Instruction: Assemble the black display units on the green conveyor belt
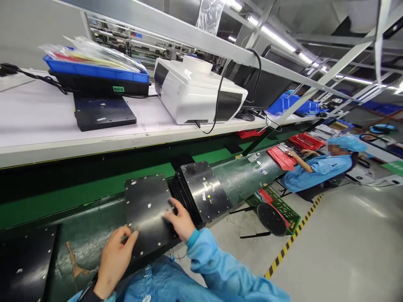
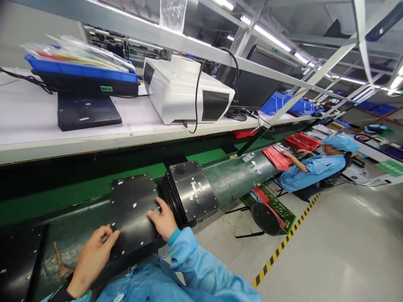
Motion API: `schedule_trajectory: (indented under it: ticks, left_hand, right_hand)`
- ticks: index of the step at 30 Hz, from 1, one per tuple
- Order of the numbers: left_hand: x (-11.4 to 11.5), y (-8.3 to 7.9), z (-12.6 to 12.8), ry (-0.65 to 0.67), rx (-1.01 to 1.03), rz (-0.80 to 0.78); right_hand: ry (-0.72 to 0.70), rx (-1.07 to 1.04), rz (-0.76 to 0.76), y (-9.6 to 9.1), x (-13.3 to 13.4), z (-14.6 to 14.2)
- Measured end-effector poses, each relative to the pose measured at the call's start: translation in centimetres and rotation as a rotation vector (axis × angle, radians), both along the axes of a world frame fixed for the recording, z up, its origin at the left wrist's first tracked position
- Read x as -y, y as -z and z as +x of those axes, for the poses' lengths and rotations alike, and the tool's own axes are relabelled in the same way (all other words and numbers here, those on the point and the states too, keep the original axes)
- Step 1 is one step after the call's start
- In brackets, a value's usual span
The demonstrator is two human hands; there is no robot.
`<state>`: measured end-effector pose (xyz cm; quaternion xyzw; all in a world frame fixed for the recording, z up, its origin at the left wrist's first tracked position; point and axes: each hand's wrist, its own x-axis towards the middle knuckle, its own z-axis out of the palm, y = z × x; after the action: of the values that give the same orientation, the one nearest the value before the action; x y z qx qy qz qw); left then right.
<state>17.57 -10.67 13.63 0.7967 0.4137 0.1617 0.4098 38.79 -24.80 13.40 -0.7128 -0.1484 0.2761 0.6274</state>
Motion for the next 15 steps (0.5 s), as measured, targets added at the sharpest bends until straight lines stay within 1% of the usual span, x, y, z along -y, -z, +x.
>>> schedule_trajectory:
  ticks: [2, 3, 4, 5, 6, 8, 10, 12, 14, 15]
  left_hand:
    - [1.8, -4.3, 3.3, 0.107, 0.157, -0.037]
    - [2.8, -6.0, 5.3, 0.173, 0.227, -0.062]
    - [3.9, -7.3, 7.4, 0.239, 0.285, -0.089]
    - [4.9, -8.3, 9.6, 0.307, 0.328, -0.113]
    - [5.9, -8.9, 11.7, 0.368, 0.356, -0.132]
    - [7.8, -9.1, 15.6, 0.473, 0.357, -0.165]
    - [9.4, -8.3, 18.6, 0.547, 0.294, -0.207]
    - [10.9, -7.0, 20.4, 0.589, 0.232, -0.245]
    - [12.1, -5.7, 21.2, 0.607, 0.211, -0.257]
    - [12.4, -5.3, 21.3, 0.608, 0.215, -0.252]
  right_hand:
    - [0.033, 0.136, -0.002, -3.9, 3.1, 3.5]
    - [0.058, 0.189, -0.017, -5.4, 4.7, 5.6]
    - [0.090, 0.236, -0.042, -6.6, 6.2, 7.7]
    - [0.121, 0.279, -0.078, -7.5, 7.5, 9.9]
    - [0.149, 0.318, -0.123, -8.1, 8.7, 12.0]
    - [0.187, 0.377, -0.252, -8.3, 10.4, 15.7]
    - [0.191, 0.415, -0.411, -7.6, 11.6, 18.5]
    - [0.158, 0.467, -0.554, -6.7, 12.3, 20.1]
    - [0.110, 0.539, -0.638, -6.1, 12.4, 21.2]
    - [0.088, 0.571, -0.661, -6.1, 12.4, 21.6]
